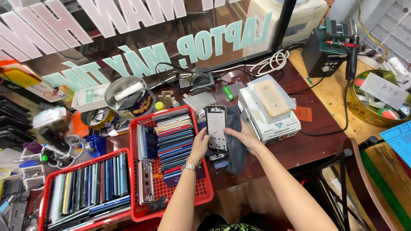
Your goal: The person repeatedly picks up mobile phones from red baskets, wipes them with a gray cloth, and places them back into the baskets. The person also handles bubble wrap and a small cardboard piece during the process.
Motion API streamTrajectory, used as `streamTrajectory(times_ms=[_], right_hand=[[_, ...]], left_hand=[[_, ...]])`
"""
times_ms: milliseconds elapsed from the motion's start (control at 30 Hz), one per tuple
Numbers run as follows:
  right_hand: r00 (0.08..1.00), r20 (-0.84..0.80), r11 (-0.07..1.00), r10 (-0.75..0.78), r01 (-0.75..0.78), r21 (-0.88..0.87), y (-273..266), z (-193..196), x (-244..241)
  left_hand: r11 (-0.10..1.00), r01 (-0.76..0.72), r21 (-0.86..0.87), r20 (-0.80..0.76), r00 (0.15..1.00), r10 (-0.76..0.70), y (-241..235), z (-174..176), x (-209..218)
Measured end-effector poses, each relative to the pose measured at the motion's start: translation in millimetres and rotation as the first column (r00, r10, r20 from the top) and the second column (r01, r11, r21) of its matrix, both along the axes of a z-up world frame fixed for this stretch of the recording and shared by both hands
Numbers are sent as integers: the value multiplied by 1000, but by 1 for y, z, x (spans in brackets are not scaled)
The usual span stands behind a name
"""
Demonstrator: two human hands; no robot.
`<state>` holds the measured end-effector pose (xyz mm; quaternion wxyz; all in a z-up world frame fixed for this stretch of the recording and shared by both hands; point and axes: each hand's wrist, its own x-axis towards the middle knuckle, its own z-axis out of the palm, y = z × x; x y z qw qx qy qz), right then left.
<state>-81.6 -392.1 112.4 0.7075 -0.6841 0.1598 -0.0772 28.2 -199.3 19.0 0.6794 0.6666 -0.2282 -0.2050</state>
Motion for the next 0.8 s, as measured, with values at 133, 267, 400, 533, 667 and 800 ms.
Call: streamTrajectory(times_ms=[133,267,400,533,667,800], right_hand=[[977,172,829,124,-7,-560,36,36,-7],[870,80,403,486,-142,-904,68,60,-27],[902,100,471,420,-122,-874,76,79,-39],[943,246,632,226,50,-774,105,87,-34],[913,313,406,260,191,-894,143,76,-25],[951,293,379,96,238,-895,119,56,-4]], left_hand=[[992,55,-111,-722,682,-119,21,31,2],[888,-119,-445,-756,582,-301,50,73,-10],[794,-271,-544,-758,565,-327,66,89,-19],[827,-203,-525,-714,634,-298,65,67,-15],[775,-370,-513,-727,666,-163,51,36,-22],[579,-335,-743,-620,670,-409,53,44,-31]])
